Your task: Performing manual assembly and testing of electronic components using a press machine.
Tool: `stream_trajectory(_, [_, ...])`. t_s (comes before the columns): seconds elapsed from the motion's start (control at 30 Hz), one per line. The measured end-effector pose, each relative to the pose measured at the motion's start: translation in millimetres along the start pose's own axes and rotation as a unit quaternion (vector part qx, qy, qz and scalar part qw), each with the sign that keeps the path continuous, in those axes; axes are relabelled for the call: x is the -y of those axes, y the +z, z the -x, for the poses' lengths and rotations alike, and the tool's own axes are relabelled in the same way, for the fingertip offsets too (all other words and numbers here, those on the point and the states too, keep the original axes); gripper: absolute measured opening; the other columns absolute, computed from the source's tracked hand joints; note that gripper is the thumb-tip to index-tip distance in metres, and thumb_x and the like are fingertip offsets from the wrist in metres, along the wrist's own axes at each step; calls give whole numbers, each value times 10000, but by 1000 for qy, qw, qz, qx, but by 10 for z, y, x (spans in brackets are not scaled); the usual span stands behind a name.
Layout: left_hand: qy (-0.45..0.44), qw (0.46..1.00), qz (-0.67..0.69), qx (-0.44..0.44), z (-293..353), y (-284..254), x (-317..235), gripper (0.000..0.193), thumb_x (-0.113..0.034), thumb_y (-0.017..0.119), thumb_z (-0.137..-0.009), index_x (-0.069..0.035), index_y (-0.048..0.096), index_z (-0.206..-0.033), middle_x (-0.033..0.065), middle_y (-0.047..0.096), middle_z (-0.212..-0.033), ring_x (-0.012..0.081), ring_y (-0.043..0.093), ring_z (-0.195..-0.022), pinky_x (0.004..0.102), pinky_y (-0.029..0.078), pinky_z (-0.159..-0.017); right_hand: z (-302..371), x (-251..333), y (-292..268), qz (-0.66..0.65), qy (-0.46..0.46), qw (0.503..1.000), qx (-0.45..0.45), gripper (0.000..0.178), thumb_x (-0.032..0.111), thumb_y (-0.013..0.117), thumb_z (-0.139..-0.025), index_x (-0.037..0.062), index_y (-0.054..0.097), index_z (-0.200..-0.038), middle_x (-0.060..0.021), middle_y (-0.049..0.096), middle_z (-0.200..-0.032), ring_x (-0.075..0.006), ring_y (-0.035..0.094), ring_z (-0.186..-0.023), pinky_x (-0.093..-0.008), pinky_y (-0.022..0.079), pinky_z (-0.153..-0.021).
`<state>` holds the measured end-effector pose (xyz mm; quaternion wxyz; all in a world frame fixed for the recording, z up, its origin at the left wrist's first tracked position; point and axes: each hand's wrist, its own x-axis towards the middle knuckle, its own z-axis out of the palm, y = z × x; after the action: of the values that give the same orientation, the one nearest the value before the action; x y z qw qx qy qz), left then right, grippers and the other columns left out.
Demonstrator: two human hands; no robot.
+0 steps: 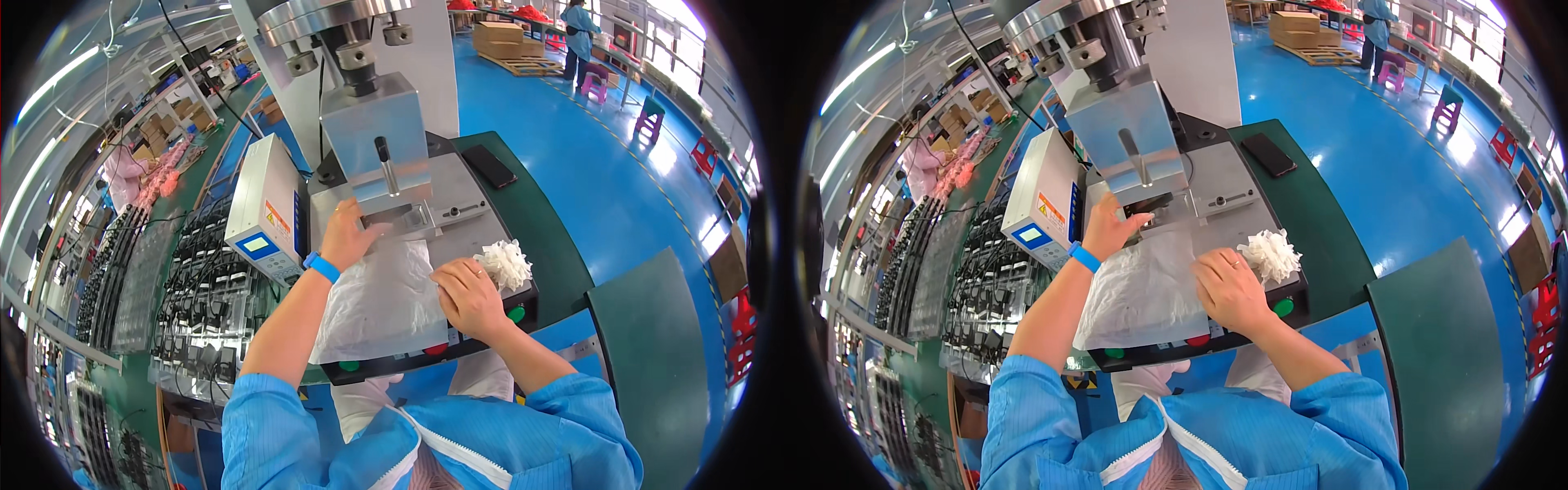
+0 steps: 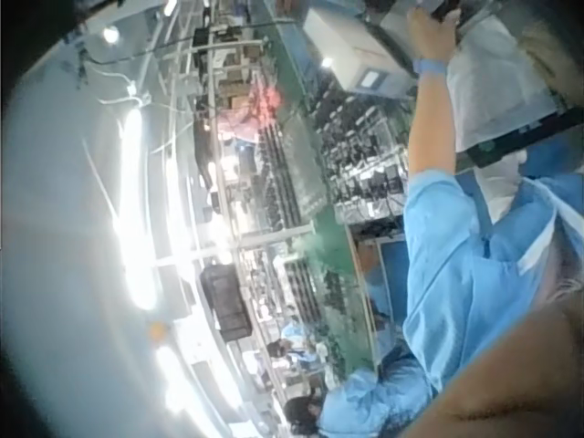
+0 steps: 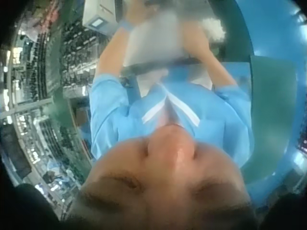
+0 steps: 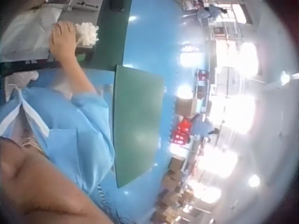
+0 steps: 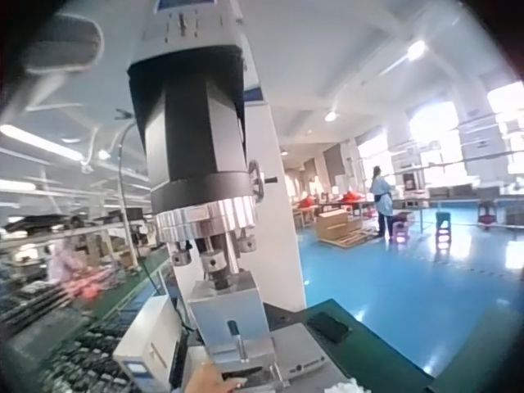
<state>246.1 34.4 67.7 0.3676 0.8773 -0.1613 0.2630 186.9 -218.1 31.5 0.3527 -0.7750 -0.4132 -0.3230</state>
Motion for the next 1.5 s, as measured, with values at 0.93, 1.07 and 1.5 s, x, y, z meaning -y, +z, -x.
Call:
stream_trajectory(0.93, [-136,971,-58,188,-7,10,-82,411,-194,630,-887,-21,572,-1255,80,642,-1203,203,614,-1071,278,464,-899,-84,90,179,51,29,987,152,317,119,603,-754,42,602,-1062,-83,530,-1195,-285,467,-1090,-401,382,-945])
stream_trajectory(1.07, [-148,989,16,20,114,-103,0,397,-238,583,-914,-12,570,-1240,111,641,-1162,216,601,-981,303,456,-876,-309,136,379,-100,39,974,198,427,138,583,-758,62,555,-1177,-103,471,-1280,-317,439,-1118,-434,371,-950])
stream_trajectory(1.5, [-124,991,-36,-47,1540,-717,-471,430,-169,655,-832,-15,557,-1221,148,574,-1198,291,542,-1088,354,428,-945,-670,-825,-199,165,194,957,139,419,250,628,-806,92,585,-1191,-97,473,-1326,-297,443,-1166,-420,366,-959])
